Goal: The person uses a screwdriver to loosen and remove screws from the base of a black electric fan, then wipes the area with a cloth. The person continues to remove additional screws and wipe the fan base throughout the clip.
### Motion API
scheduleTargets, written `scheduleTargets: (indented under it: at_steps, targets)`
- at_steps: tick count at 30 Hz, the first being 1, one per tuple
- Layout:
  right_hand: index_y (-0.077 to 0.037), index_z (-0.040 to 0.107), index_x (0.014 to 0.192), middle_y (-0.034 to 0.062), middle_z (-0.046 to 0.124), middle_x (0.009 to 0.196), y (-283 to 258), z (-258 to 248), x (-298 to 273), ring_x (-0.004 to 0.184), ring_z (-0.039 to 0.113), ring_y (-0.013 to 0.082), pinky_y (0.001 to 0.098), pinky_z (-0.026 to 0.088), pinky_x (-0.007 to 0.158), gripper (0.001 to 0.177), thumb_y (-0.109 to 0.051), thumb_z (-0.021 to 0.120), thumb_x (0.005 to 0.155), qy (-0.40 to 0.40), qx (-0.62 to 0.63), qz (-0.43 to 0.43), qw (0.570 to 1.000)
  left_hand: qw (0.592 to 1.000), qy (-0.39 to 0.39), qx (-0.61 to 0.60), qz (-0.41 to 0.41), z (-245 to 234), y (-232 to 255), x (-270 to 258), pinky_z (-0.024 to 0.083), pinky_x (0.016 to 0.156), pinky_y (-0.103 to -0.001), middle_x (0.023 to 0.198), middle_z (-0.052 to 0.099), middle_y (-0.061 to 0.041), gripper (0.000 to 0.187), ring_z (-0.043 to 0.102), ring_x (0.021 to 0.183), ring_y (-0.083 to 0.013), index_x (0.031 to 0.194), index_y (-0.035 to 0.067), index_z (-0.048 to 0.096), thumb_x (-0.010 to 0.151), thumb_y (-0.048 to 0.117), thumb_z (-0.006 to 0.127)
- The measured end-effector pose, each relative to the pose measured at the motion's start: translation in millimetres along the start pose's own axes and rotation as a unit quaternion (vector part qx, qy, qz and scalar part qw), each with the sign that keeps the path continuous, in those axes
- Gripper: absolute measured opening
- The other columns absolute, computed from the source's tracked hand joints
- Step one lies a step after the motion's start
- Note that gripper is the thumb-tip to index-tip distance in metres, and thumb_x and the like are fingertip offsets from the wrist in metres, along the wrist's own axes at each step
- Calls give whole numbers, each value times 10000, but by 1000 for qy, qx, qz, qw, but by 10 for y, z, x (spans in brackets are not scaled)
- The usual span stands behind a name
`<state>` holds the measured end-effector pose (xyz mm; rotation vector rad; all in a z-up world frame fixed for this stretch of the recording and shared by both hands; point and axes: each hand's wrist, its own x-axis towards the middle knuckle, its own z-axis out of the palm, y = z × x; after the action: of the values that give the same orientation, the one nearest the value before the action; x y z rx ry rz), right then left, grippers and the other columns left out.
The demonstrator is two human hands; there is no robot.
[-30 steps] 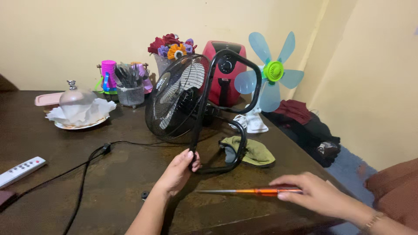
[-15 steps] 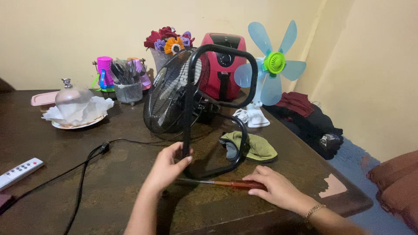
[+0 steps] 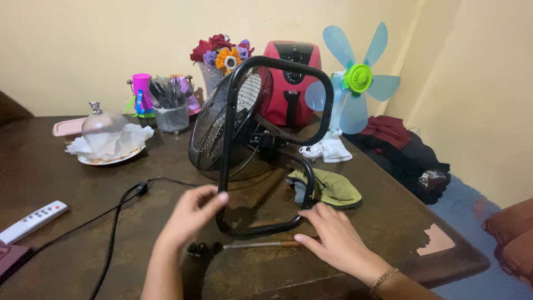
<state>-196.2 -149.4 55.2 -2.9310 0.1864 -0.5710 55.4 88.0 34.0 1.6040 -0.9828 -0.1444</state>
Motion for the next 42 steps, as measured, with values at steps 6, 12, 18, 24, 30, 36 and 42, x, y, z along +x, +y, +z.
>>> scheduleTargets:
  at_steps: [6, 12, 18, 24, 30, 36, 42]
  targets:
    - [-74, 677, 1251, 92, 612, 1076, -484, -70, 171, 1067, 575, 253, 438, 417, 947, 453, -366, 714, 907, 58, 13, -165, 984, 977, 195, -88, -16, -237, -54, -14, 534, 698, -246, 759, 694, -9, 267, 638, 706, -89, 980, 19, 764, 987, 264, 658]
    - [-115, 757, 1112, 106, 589, 1012, -1011, 155, 335, 1018, 540, 297, 444, 413, 885, 298, -249, 747, 846, 63, 12, -239, 969, 977, 207, 9, -40, -203, -102, 17, 452, 591, -249, 699, 681, -16, 261, 592, 642, -78, 901, 5, 751, 952, 257, 709]
    - [-63, 717, 1106, 85, 708, 899, -1276, 530, 389, 741, 700, 289, 413, 542, 637, 235, -231, 697, 942, 14, -34, -233, 972, 973, 232, 9, -15, -261, -162, -2, 449, 571, -237, 683, 692, -20, 253, 593, 618, -59, 884, 16, 740, 958, 255, 698]
    - [12, 642, 1295, 159, 689, 637, -1382, 822, 487, 534, 679, 337, 467, 536, 496, 442, -267, 641, 952, -54, -81, -162, 982, 964, 253, -78, -3, -358, -103, -153, 415, 582, -230, 725, 704, -5, 203, 528, 623, -63, 933, 43, 749, 965, 231, 683]
    - [-101, 730, 1013, 132, 710, 683, -1341, 832, 509, 646, 699, 335, 471, 543, 586, 210, -292, 697, 934, -46, -7, -138, 989, 975, 205, -3, -83, -388, -35, -498, 496, 637, -239, 763, 739, -29, 170, 642, 691, -74, 929, 14, 771, 867, 170, 745]
    - [-104, 721, 1110, 99, 764, 798, -1441, 661, 578, 605, 738, 261, 381, 569, 545, 263, -208, 745, 870, 105, 200, -134, 965, 990, 35, -59, -127, -406, 77, -542, 548, 701, -251, 887, 800, -63, 269, 680, 764, -84, 1078, 9, 814, 858, 159, 779]
    - [-109, 732, 1096, 98, 754, 815, -1568, 505, 686, 571, 691, 253, 369, 515, 508, 254, -204, 775, 864, 188, 208, -161, 946, 956, -29, -274, -104, -429, 122, -562, 594, 726, -267, 970, 791, -115, 328, 720, 794, -132, 1190, -42, 731, 879, 60, 727]
